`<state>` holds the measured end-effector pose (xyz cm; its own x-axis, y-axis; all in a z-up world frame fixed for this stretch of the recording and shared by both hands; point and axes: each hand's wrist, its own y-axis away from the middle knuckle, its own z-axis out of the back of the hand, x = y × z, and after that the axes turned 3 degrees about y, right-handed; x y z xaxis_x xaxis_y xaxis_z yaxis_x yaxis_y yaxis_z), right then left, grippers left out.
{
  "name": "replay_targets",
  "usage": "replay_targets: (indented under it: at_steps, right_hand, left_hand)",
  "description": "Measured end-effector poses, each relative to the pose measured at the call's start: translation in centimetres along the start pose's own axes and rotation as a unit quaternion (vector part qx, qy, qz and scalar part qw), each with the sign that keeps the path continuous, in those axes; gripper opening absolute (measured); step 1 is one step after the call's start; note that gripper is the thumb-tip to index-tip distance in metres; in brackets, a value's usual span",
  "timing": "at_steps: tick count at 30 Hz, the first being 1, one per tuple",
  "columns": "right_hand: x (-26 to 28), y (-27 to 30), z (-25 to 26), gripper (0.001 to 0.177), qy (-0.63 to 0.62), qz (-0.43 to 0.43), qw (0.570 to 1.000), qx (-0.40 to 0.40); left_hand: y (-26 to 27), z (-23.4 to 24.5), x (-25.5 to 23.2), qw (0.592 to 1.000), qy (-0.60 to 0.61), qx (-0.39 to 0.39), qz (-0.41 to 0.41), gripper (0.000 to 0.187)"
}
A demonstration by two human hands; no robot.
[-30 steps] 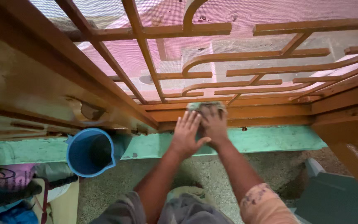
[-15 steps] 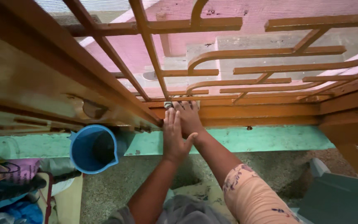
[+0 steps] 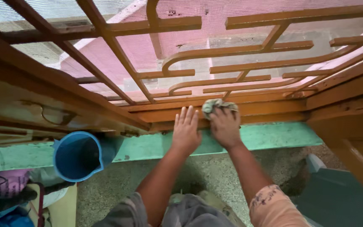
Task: The person cleans the grooves and corners of a window frame by hand using a toothbrush and a bucket of water, followed by wiping the frame with a cloth.
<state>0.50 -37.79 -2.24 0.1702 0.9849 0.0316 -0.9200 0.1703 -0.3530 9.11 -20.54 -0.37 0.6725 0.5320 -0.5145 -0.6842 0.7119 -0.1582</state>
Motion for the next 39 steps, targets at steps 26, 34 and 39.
replay_targets:
  at_steps: [26, 34, 39]
  right_hand:
    - [-16.3, 2.4, -1.1, 0.049, 0.07, -0.184, 0.978, -0.07]
    - [-9.2, 0.3, -3.7, 0.053, 0.065, -0.239, 0.968, -0.049]
    - [-3.8, 0.3, -3.6, 0.061, 0.004, -0.177, 0.983, -0.045]
  left_hand:
    - [-7.0, -8.2, -4.0, 0.953, -0.25, 0.112, 0.129, 0.056]
    - [-7.3, -8.4, -4.3, 0.941, -0.287, 0.142, 0.106, 0.06]
    - [-8.1, -9.1, -5.2, 0.944, -0.266, 0.126, 0.146, 0.061]
